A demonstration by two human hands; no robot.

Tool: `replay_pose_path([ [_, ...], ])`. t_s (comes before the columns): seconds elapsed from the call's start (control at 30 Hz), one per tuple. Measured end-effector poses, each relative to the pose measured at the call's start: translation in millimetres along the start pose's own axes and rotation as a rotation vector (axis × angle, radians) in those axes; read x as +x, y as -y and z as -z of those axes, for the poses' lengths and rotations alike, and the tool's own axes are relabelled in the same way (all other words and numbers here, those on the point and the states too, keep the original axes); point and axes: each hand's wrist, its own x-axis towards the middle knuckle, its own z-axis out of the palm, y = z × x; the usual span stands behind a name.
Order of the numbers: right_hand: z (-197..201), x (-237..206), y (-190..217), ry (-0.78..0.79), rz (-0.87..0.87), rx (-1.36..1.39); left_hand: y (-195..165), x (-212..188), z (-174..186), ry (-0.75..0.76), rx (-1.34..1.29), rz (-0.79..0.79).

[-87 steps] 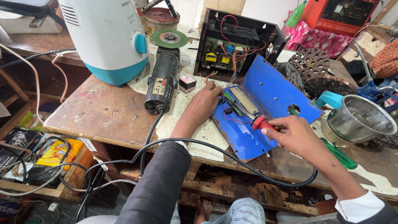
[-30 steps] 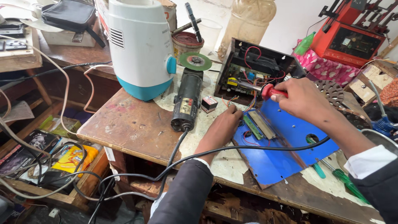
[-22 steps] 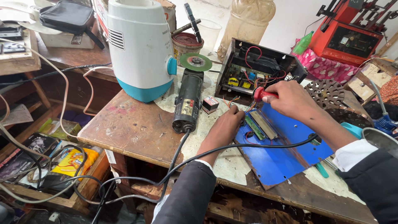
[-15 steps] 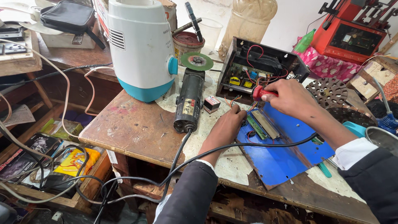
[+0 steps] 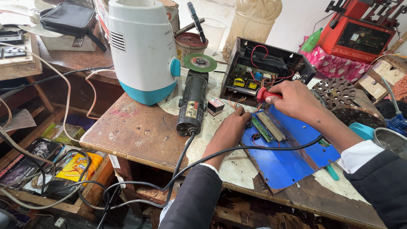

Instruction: The person solders wires onto a green circuit board clamped on a blue metal sheet at a workbench. They hold the soldering iron in one hand, position and press wires and components on the board with the other, and repeatedly touch the iron tip to connection points while repositioning the board and wires.

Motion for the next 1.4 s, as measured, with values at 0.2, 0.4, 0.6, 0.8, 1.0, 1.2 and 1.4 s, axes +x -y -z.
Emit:
replay_pose_path([
  [0.2,-1.4,0.5,0.3,0.038,-0.063,0.007,0.2,0.8,-0.5,0.008,-0.005,0.016],
  [0.4,-2.5,1.3,-1.1,0.014,-0.029,0.019,0.7,0.6,-1.7,-0.008,-0.002,0.008],
  [0.6,-4.2,2.0,-2.7,0.030,-0.036,0.003,0.3,0.9,-0.6,-0.002,-0.011,0.014],
  [0.8,-5.7,2.6,-3.1,-0.001,-0.003,0.025,-0.3,0.7,-0.4,-0.014,-0.006,0.010],
  [1.0,-6.2,2.9,-1.2,0.021,-0.046,0.007,0.4,0.3,-0.9,-0.012,-0.018,0.011],
  [1.2,-6.9,2.7,-3.0,0.010,-0.032,-0.004,2.4,0.1,-1.6,-0.012,-0.015,-0.010],
  [1.4,-5.6,1.7,-4.8,0.020,-0.045,0.007,2.9,0.2,-1.5,-0.012,-0.029,-0.009],
])
